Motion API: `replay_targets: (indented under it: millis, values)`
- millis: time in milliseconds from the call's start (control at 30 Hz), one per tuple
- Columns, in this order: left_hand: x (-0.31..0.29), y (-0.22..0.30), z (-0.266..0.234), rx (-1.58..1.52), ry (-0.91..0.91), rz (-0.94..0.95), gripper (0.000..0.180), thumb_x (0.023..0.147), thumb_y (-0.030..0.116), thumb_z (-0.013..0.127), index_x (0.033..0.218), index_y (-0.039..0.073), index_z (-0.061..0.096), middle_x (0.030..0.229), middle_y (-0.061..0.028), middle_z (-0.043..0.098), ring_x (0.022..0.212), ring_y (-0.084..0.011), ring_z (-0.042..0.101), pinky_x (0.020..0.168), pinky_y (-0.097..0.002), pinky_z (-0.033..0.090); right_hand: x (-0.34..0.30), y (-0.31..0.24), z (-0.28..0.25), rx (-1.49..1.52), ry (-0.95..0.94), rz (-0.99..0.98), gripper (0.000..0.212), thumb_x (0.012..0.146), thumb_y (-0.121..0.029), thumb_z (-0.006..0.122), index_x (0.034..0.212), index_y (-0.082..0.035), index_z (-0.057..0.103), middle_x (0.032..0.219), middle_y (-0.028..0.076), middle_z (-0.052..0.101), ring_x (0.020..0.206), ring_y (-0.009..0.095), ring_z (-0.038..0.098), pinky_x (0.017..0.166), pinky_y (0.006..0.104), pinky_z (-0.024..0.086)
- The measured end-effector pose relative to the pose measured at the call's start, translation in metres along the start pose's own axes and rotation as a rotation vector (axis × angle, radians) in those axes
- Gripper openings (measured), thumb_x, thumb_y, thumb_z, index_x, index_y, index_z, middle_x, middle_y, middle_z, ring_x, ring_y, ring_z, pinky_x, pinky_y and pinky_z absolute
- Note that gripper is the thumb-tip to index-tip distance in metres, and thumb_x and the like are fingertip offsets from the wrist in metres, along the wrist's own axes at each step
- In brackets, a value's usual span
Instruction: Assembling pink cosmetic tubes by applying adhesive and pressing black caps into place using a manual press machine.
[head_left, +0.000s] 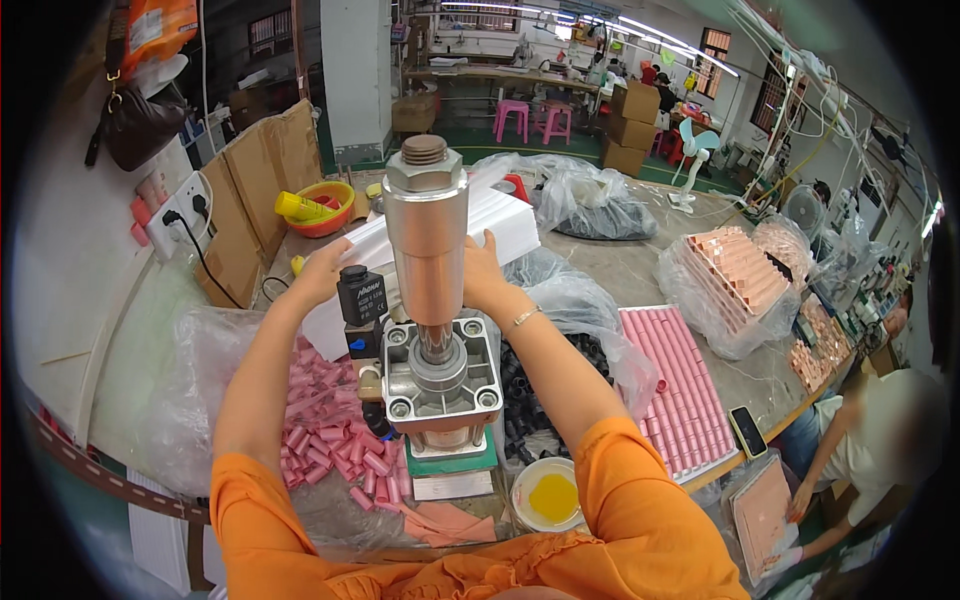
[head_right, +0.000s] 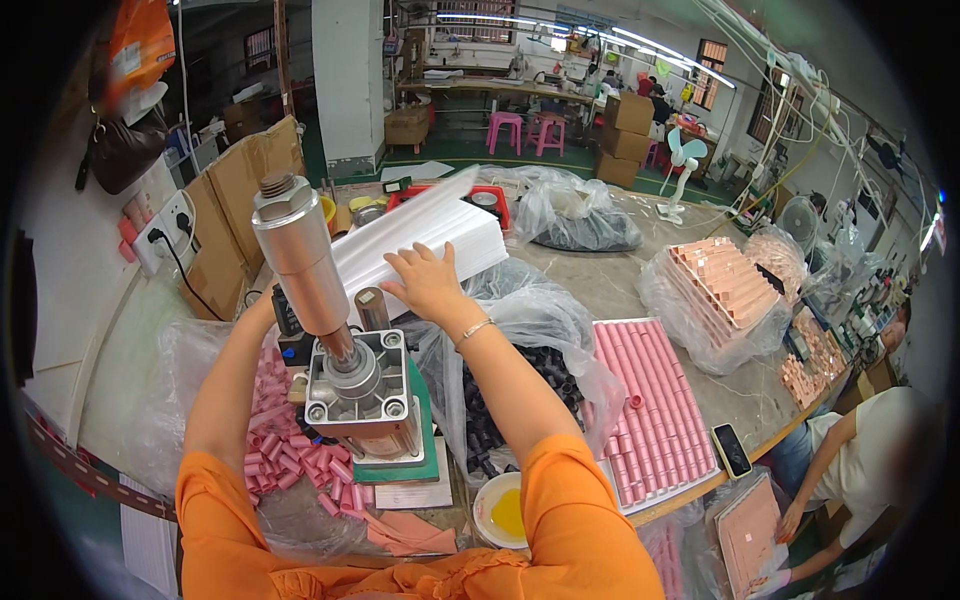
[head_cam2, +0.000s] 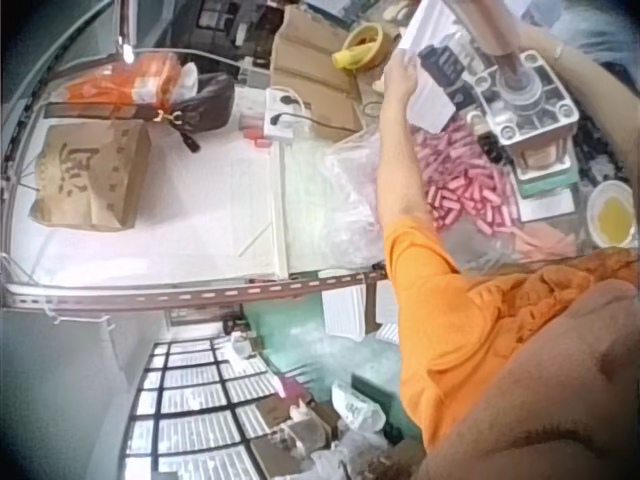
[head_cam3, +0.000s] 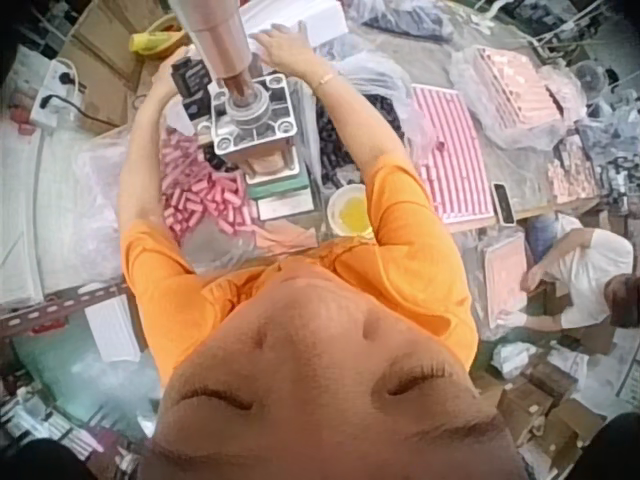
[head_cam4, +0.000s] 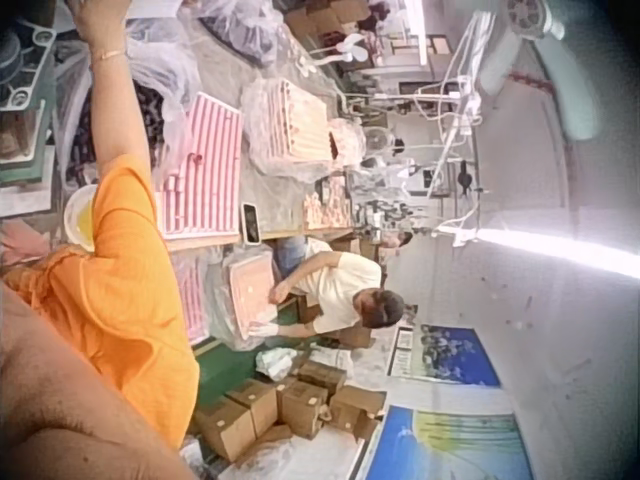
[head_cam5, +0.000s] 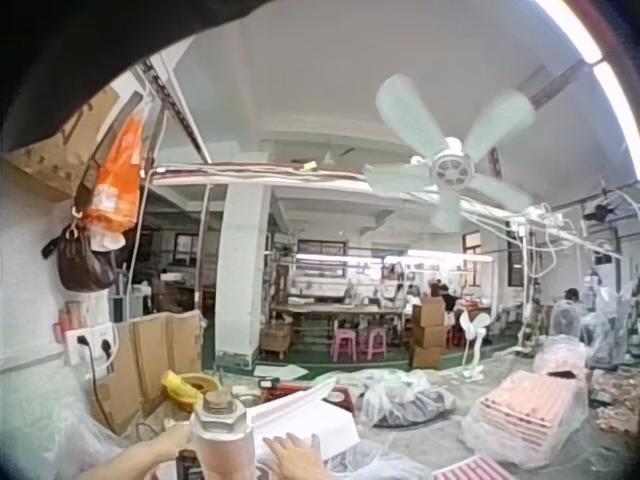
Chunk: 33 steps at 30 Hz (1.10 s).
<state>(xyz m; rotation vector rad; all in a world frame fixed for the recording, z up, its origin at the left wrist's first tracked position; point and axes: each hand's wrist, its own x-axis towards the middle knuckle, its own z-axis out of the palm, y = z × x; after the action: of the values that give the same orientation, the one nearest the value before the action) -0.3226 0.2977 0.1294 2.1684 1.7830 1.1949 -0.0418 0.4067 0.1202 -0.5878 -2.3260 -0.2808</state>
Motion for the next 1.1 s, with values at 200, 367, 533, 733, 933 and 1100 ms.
replay_targets:
  millis: [200, 367, 533, 733, 933, 1100]
  values:
    - [-0.021, 0.064, -0.069, 0.243, 0.557, -0.094, 0.022, 0.095, 0.011, 0.054, 0.117, 0.008, 0.057, 0.087, -0.0261, 0.063, 0.078, -0.0406, 0.065, 0.071, -0.0446, 0.049, 0.002, -0.014, -0.009, -0.039, -0.422, 0.118, 0.056, 0.087, -0.048, 0.063, 0.135, -0.021, 0.054, 0.141, 0.006, 0.052, 0.137, 0.03, 0.04, 0.104, 0.0721, 0.025]
    - [-0.072, 0.083, -0.155, 0.416, 0.737, -0.078, 0.046, 0.101, 0.017, 0.051, 0.141, -0.004, 0.043, 0.133, -0.021, 0.057, 0.121, -0.0254, 0.056, 0.102, -0.0332, 0.041, -0.025, -0.004, -0.005, -0.043, -0.29, 0.146, 0.065, 0.087, -0.05, 0.063, 0.143, -0.023, 0.046, 0.152, 0.011, 0.039, 0.143, 0.033, 0.031, 0.106, 0.0724, 0.023]
    - [-0.232, 0.159, -0.206, 0.169, 0.687, -0.3, 0.052, 0.1, 0.02, 0.057, 0.141, -0.008, 0.041, 0.137, -0.0167, 0.053, 0.126, -0.0224, 0.051, 0.106, -0.0318, 0.038, -0.07, -0.02, -0.067, 0.071, -0.061, 0.29, 0.05, 0.083, -0.04, 0.071, 0.126, -0.017, 0.062, 0.145, 0.016, 0.047, 0.134, 0.035, 0.042, 0.102, 0.0639, 0.033]
    - [-0.474, 0.261, -0.241, 0.174, 0.784, -0.435, 0.06, 0.089, 0.027, 0.074, 0.133, -0.005, 0.049, 0.129, -0.0125, 0.058, 0.116, -0.0198, 0.056, 0.102, -0.0315, 0.041, -0.162, -0.029, -0.18, 0.317, 0.141, 0.307, 0.025, 0.078, -0.022, 0.077, 0.098, -0.007, 0.073, 0.114, 0.018, 0.067, 0.108, 0.035, 0.062, 0.095, 0.0416, 0.046]
    - [-0.613, 0.374, -0.232, 0.198, 0.845, -0.945, 0.05, 0.083, 0.011, 0.076, 0.126, -0.001, 0.054, 0.112, -0.0086, 0.066, 0.101, -0.0164, 0.062, 0.091, -0.0301, 0.048, -0.241, -0.05, -0.243, 0.539, 0.196, 0.393, 0.013, 0.088, -0.002, 0.067, 0.101, 0.0, 0.072, 0.11, 0.012, 0.07, 0.103, 0.019, 0.064, 0.093, 0.0313, 0.049]
    - [-0.745, 0.412, -0.217, 0.19, 0.693, -1.285, 0.046, 0.082, 0.008, 0.073, 0.124, 0.001, 0.057, 0.111, -0.007, 0.067, 0.097, -0.0143, 0.063, 0.087, -0.0295, 0.05, -0.255, -0.097, -0.247, 0.596, 0.226, 0.329, 0.01, 0.091, -0.002, 0.065, 0.099, 0.001, 0.071, 0.11, 0.011, 0.07, 0.099, 0.016, 0.064, 0.086, 0.0273, 0.05]
